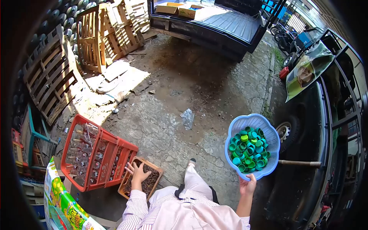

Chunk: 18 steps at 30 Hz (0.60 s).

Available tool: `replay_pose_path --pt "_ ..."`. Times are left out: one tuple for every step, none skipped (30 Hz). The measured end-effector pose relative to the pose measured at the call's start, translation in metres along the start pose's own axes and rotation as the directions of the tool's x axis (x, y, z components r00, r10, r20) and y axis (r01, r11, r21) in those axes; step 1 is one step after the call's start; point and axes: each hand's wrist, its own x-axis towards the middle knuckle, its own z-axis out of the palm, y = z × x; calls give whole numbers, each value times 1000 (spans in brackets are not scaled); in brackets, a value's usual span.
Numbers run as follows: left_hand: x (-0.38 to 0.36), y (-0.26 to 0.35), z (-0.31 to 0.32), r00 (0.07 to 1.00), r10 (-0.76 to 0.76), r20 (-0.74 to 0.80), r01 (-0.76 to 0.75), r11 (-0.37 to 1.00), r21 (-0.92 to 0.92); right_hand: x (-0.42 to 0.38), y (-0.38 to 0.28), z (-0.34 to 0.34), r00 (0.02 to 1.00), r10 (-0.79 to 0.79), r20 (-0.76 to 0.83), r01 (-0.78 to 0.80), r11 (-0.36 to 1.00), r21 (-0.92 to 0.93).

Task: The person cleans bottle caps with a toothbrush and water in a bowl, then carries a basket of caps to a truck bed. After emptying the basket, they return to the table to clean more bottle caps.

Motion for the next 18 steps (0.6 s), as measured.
replay_pose_path --pt "0 16 -11 992 -99 77 58 907 416 23 -5 14 1000 3 9 -3 1000 -19" --pt "15 17 2 990 -111 -86 125 976 178 43 -10 34 999 15 38 -14 1000 -8" --pt "30 6 20 959 -158 -235 146 987 -69 62 -12 53 1000 -6 8 6 1000 -25" --pt "46 -7 35 932 -206 -298 143 965 -218 82 -14 64 1000 11 16 -11 999 -40" --pt "63 -18 49 900 -263 -349 129 923 -363 102 -15 76 999 31 24 -29 998 -58" --pt "74 -24 57 884 -308 -352 159 906 -393 119 -15 90 999 38 30 -36 998 -59" --pt "84 -27 63 865 -351 -357 183 885 -427 137 -14 106 997 42 64 -38 997 -62" --pt "94 -29 68 842 -455 -289 260 812 -522 155 -13 125 994 43 103 -37 997 -64" --pt "104 -32 75 811 -546 -209 330 722 -608 171 -13 143 991 44 123 -37 997 -61" --pt "119 -51 98 755 -644 -125 351 558 -752 187 -12 160 988 76 137 -67 995 -71" --pt "137 -62 111 697 -717 -18 356 368 -859 202 -11 177 983 110 145 -98 992 -84" --pt "144 -51 103 698 -703 132 407 238 -882 216 -10 200 980 107 170 -91 991 -99" --pt "146 -41 96 692 -666 278 460 110 -881 234 -6 219 978 109 178 -92 991 -97" --pt "150 -27 88 662 -671 333 472 29 -881 253 -1 238 974 111 197 -90 990 -112" --pt "164 -14 80 635 -667 389 480 -52 -875 272 4 258 970 108 218 -82 989 -125" --pt "190 -14 85 584 -674 452 466 -178 -867 288 8 284 962 72 262 -33 988 -148" --pt "214 -14 89 535 -669 516 442 -299 -846 307 13 311 960 64 272 -27 990 -141" --pt "233 -15 82 768 -404 497 352 -382 -854 324 19 336 957 93 275 -59 990 -130"
